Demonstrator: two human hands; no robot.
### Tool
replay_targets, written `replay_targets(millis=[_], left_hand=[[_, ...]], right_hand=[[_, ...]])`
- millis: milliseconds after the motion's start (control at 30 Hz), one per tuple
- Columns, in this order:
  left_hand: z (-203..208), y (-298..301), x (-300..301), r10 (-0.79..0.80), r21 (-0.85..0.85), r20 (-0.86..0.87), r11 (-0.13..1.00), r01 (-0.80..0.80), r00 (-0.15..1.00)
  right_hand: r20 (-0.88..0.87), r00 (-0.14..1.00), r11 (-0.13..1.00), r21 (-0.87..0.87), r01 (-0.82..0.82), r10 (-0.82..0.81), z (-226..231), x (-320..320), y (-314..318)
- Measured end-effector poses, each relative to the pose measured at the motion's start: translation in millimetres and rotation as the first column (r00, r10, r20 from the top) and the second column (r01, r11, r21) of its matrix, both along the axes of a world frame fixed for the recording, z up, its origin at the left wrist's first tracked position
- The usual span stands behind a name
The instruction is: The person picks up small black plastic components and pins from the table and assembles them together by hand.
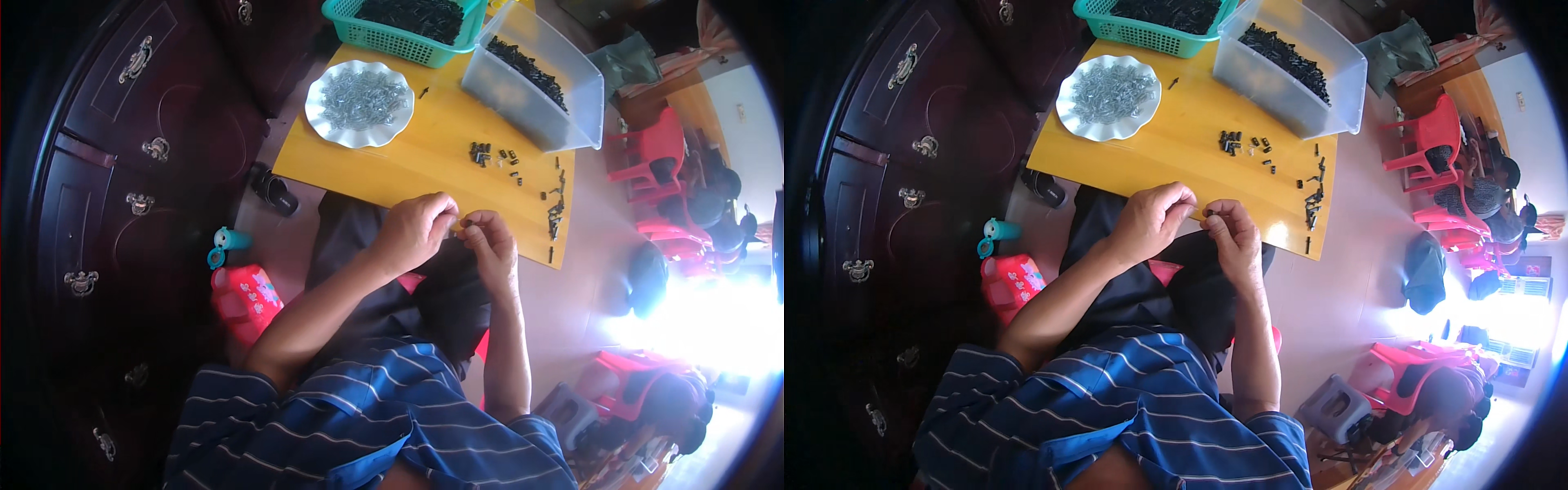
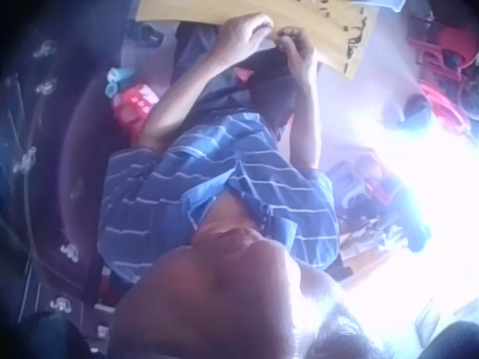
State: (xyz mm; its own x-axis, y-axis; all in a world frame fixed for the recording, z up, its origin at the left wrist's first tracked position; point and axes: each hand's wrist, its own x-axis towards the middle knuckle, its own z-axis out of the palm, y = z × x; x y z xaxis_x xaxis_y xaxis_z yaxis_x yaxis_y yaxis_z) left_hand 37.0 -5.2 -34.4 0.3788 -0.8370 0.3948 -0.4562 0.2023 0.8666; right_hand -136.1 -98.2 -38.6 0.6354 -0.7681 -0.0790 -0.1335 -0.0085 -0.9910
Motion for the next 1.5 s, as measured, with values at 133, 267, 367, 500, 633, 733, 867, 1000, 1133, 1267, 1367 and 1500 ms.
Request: replay_targets(millis=[133,267,367,500,633,733,867,1000,1133,1267,1367,1500], left_hand=[[-1.9,-1.1,-2.0,-0.007,-0.019,0.11,1.0,0.009,0.994],[-2.5,-0.7,-2.3,-0.027,0.004,0.133,1.0,0.027,0.991],[-2.9,0.5,-2.0,-0.02,-0.006,0.121,1.0,0.021,0.993],[-1.5,1.5,-3.7,-0.052,0.032,0.111,0.998,0.048,0.992],[-1.0,-0.1,-4.1,-0.014,-0.028,0.127,0.999,0.017,0.992],[0.9,-0.8,-3.8,-0.017,-0.042,0.133,0.999,0.023,0.991],[-0.2,-0.4,-5.4,-0.015,-0.024,0.161,1.0,0.019,0.987],[-2.2,-0.2,-5.1,-0.003,-0.002,0.149,1.0,0.004,0.989],[-1.2,0.8,-1.2,-0.03,-0.006,0.235,0.999,0.032,0.971],[-1.1,1.2,-1.3,-0.069,-0.009,0.232,0.997,0.073,0.97],[-1.6,-0.6,-3.7,-0.069,-0.077,0.147,0.994,0.081,0.987],[-0.1,-0.3,-7.9,-0.091,-0.014,-0.063,0.996,0.09,0.994]], right_hand=[[0.056,0.997,0.999,0.008,-0.048,0.047,-5.5,-1.8,1.5],[0.092,0.996,0.995,0.101,-0.017,0.007,-2.6,2.8,5.2],[0.071,0.997,0.988,0.157,-0.01,-0.001,-4.7,-0.4,5.8],[0.151,0.985,0.904,0.428,0.005,-0.078,-6.6,-1.2,11.2],[0.309,0.925,0.722,0.689,-0.058,-0.22,-14.9,1.3,13.3],[0.327,0.894,0.653,0.755,-0.053,-0.306,-20.8,2.4,15.5],[0.378,0.875,0.629,0.769,-0.114,-0.304,-22.4,4.3,17.5],[0.352,0.895,0.678,0.73,-0.079,-0.274,-25.9,3.6,18.0],[0.323,0.91,0.695,0.717,-0.056,-0.26,-29.2,1.5,18.7],[0.339,0.908,0.689,0.72,-0.081,-0.247,-34.0,-0.8,20.0],[0.424,0.874,0.669,0.724,-0.17,-0.236,-33.0,3.0,21.7],[0.488,0.821,0.608,0.759,-0.231,-0.296,-34.5,4.6,23.0]])
